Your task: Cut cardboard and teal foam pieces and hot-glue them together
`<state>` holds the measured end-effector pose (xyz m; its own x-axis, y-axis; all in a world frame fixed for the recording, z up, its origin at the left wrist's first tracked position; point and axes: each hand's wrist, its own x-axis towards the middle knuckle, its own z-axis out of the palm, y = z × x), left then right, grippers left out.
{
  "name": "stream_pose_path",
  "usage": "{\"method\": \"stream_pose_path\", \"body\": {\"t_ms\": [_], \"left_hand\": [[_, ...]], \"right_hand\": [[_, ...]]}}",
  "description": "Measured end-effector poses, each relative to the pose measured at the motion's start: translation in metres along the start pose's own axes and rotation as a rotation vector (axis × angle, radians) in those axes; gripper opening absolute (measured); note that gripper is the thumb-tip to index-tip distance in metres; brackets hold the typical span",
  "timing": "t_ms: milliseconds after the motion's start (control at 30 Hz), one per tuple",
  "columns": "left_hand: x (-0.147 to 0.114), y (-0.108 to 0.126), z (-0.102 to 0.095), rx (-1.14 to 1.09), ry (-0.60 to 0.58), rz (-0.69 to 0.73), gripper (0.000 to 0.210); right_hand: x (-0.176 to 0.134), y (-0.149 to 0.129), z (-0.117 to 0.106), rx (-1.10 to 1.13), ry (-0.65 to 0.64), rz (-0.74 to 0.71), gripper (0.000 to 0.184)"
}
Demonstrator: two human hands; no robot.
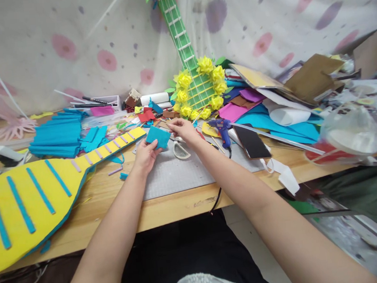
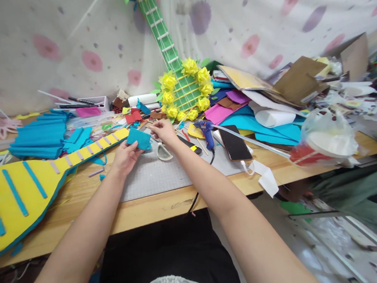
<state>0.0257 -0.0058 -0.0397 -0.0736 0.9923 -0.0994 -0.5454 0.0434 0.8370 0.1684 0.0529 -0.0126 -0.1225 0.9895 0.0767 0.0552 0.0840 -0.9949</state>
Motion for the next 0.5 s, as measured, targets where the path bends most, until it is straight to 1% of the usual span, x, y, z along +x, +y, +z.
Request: {"method": "stream_pose_path", "body": {"t_ms": [67, 133, 200, 300, 400, 500], "left_hand": [[0.001, 0.000, -0.001, -0.009, -0.001, 0.015, 0.025], [0.001, 0.000, -0.001, -0.015, -0.008, 0.026, 0.026], [0.001, -0.001, 0.000, -0.012, -0.009, 0.028, 0.028], [0.000, -0.001, 0.000, -0.008, -0.009, 0.033, 0.029], [-0.001, -0.001, 0.001, -0.005, -0.014, 0.043, 0.029], [-0.001, -0.002, 0.002, 0.000, -0.003, 0.044, 0.031]], "right_hand": [[-0.004, 0.000, -0.002, -0.040, -0.018, -0.064, 0.026], [-0.007, 0.000, -0.001, -0.090, -0.068, -0.128, 0.027], [-0.008, 0.000, 0.003, -0.137, -0.090, -0.148, 0.027], [-0.005, 0.003, 0.008, -0.149, -0.075, -0.123, 0.026], [-0.002, 0.005, 0.010, -0.060, -0.097, -0.057, 0.028], [-0.002, 0.004, 0.008, 0.034, -0.062, 0.042, 0.030]]}}
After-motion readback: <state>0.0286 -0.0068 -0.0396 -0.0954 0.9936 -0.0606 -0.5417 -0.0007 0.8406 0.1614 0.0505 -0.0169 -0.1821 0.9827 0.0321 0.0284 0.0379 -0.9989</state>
